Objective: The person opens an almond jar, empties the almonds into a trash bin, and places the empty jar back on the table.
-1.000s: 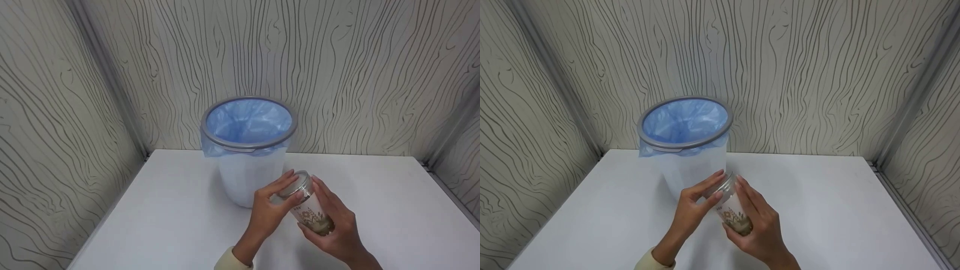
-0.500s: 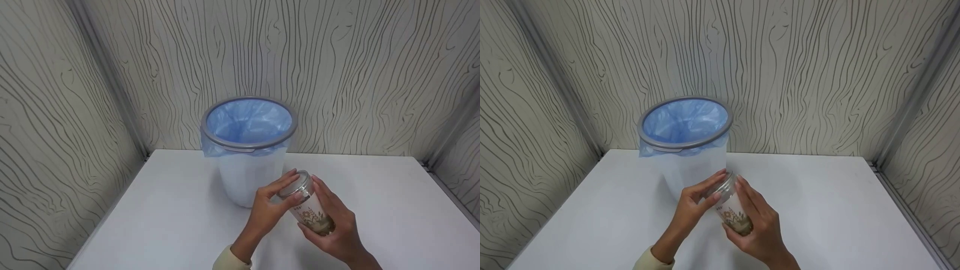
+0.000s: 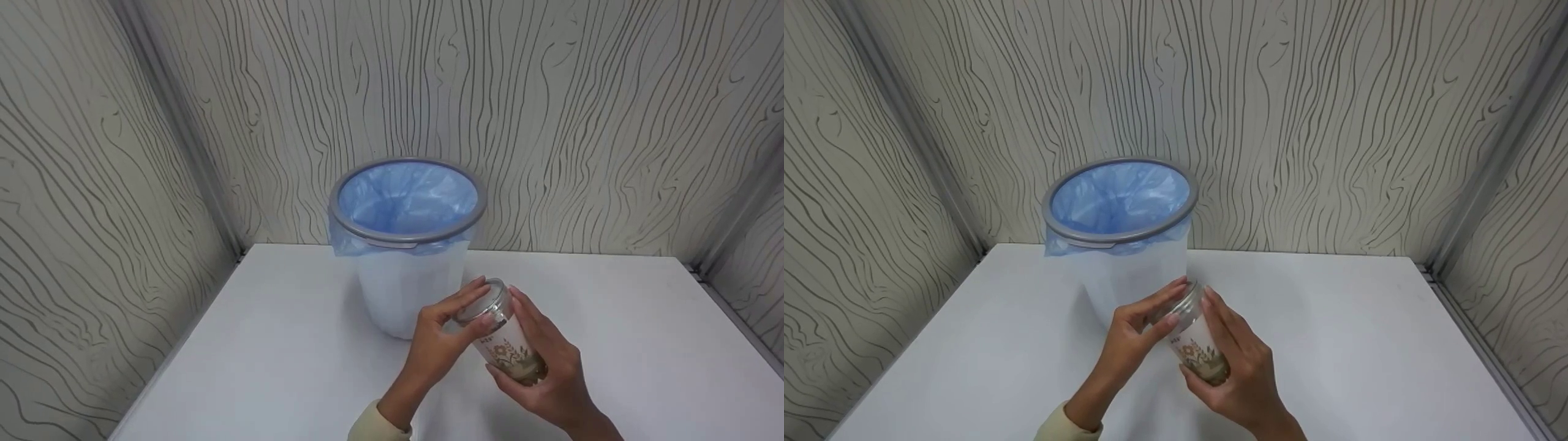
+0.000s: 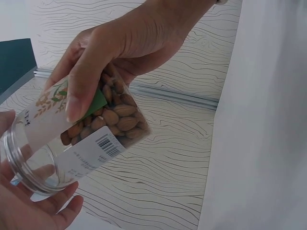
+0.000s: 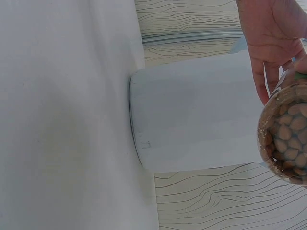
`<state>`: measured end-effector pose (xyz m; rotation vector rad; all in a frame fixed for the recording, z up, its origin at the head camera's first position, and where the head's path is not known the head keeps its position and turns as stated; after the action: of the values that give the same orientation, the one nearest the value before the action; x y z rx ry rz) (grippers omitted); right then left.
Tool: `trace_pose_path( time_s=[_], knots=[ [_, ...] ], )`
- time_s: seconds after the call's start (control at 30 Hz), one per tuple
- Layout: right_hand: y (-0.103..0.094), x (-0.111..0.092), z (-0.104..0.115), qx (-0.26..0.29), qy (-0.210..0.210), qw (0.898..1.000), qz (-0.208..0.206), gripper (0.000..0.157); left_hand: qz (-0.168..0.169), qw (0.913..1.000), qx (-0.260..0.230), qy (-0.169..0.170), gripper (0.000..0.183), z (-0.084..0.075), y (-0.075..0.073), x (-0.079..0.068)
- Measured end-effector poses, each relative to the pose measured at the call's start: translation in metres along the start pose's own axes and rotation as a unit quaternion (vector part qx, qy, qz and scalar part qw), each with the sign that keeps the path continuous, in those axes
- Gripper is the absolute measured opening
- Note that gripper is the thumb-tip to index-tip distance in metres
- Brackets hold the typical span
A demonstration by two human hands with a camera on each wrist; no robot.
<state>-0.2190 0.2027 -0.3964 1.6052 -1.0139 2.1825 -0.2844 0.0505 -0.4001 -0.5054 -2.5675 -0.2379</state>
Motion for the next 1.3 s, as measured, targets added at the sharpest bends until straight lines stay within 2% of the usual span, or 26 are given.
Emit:
trace_pose_path(
  time_s=[0.2,1.3],
  knots=[
    [0.0024,-0.0065,-0.0058,-0.008,0.002,1.0,0.002,0.093,0.003,0.9998,-0.004,0.017,0.04,-0.0016,0.0006,-0.0005],
    [0.0019,-0.002,-0.0005,-0.02,-0.019,1.0,-0.006,0.088,-0.047,0.9987,-0.003,-0.021,0.039,0.0001,0.0009,-0.0012]
  ],
)
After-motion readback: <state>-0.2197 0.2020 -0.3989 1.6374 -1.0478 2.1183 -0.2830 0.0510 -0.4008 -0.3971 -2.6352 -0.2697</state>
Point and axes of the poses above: each hand's wrist, its own x-axis towards the middle knuckle, its own y-axis out of the palm, z = x × y, the point moved 6 cm from there along x, towards the middle knuckle, and after that the axes turned 12 degrees about -x, right-handed, at the moved point
